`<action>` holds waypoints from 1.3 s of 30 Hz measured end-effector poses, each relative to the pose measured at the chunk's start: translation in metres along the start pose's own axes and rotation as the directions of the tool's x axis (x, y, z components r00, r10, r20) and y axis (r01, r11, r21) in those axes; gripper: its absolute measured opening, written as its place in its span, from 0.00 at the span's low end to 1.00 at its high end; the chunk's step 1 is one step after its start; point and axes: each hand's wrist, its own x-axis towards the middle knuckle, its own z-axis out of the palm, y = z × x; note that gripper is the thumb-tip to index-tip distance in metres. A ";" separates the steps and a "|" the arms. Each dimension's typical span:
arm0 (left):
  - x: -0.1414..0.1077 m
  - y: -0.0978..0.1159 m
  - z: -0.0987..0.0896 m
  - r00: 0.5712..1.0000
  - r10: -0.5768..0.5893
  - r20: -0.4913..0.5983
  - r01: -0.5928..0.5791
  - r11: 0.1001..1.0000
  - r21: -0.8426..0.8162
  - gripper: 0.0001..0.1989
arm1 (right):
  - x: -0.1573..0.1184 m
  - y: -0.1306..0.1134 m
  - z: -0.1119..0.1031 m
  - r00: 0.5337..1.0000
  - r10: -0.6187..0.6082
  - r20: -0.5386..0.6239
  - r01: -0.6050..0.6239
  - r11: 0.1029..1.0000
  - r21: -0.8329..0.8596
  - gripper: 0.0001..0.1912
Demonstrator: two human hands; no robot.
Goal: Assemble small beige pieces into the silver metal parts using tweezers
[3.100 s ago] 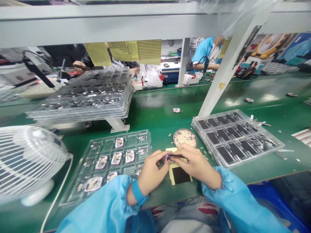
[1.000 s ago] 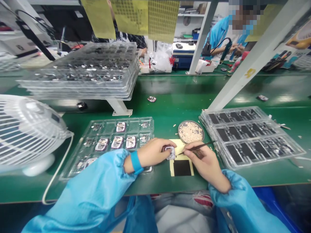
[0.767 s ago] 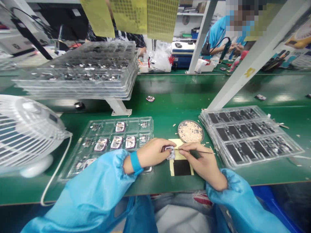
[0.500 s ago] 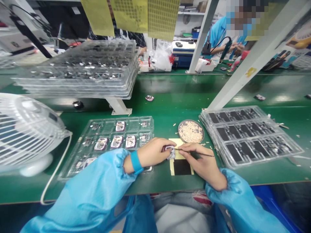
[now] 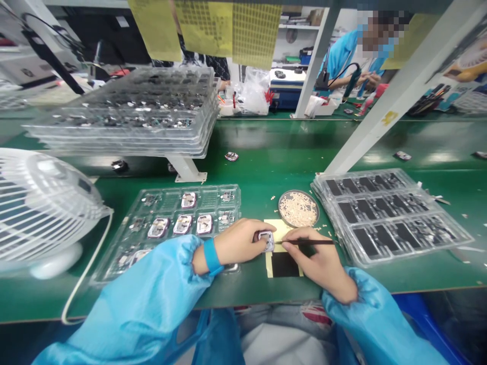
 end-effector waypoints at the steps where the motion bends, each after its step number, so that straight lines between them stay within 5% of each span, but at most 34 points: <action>1: 0.000 0.001 0.000 1.000 0.002 0.001 -0.002 1.000 0.000 0.22 | 0.000 0.000 0.000 1.000 0.013 0.007 -0.012 1.000 -0.008 0.06; 7: -0.001 0.002 0.000 0.999 0.035 -0.004 -0.035 0.999 0.020 0.22 | 0.000 0.000 0.001 0.998 0.033 0.045 -0.031 0.999 -0.035 0.05; 16: -0.001 -0.001 0.001 0.999 0.041 0.019 -0.042 0.999 0.015 0.21 | -0.013 -0.003 -0.012 0.951 0.206 0.229 -0.277 0.896 0.348 0.11; 21: -0.002 0.004 -0.001 0.999 0.010 -0.030 -0.015 0.988 -0.153 0.14 | -0.024 -0.029 -0.082 0.972 0.175 0.156 -0.220 0.909 0.353 0.19; 24: -0.001 0.011 -0.003 0.998 -0.049 -0.043 0.033 0.947 -0.321 0.12 | -0.005 -0.022 -0.151 0.966 0.186 -0.180 -0.168 0.979 0.112 0.21; 25: -0.001 0.013 -0.003 0.997 -0.066 -0.034 0.049 0.930 -0.365 0.12 | 0.007 -0.014 -0.176 0.924 0.174 -0.340 -0.213 0.974 -0.082 0.20; 27: 0.001 0.016 -0.003 0.996 -0.086 -0.009 0.073 0.892 -0.446 0.12 | 0.033 0.011 -0.222 0.821 0.082 -0.565 -0.377 0.822 -0.428 0.16; 29: 0.002 0.019 -0.003 0.995 -0.101 0.000 0.087 0.860 -0.503 0.13 | 0.061 0.040 -0.258 0.795 0.231 -0.561 -0.582 0.553 -0.597 0.14; 30: 0.003 0.021 -0.002 0.994 -0.112 -0.004 0.094 0.853 -0.514 0.14 | 0.073 0.054 -0.271 0.782 0.299 -0.547 -0.617 0.500 -0.608 0.13; 34: 0.005 0.026 0.000 0.990 -0.143 0.019 0.130 0.823 -0.553 0.17 | 0.108 0.088 -0.293 0.753 0.448 -0.483 -0.654 0.421 -0.629 0.12; 39: 0.007 0.029 0.002 0.987 -0.153 0.039 0.143 0.764 -0.629 0.19 | 0.119 0.088 -0.297 0.747 0.499 -0.440 -0.648 0.395 -0.652 0.09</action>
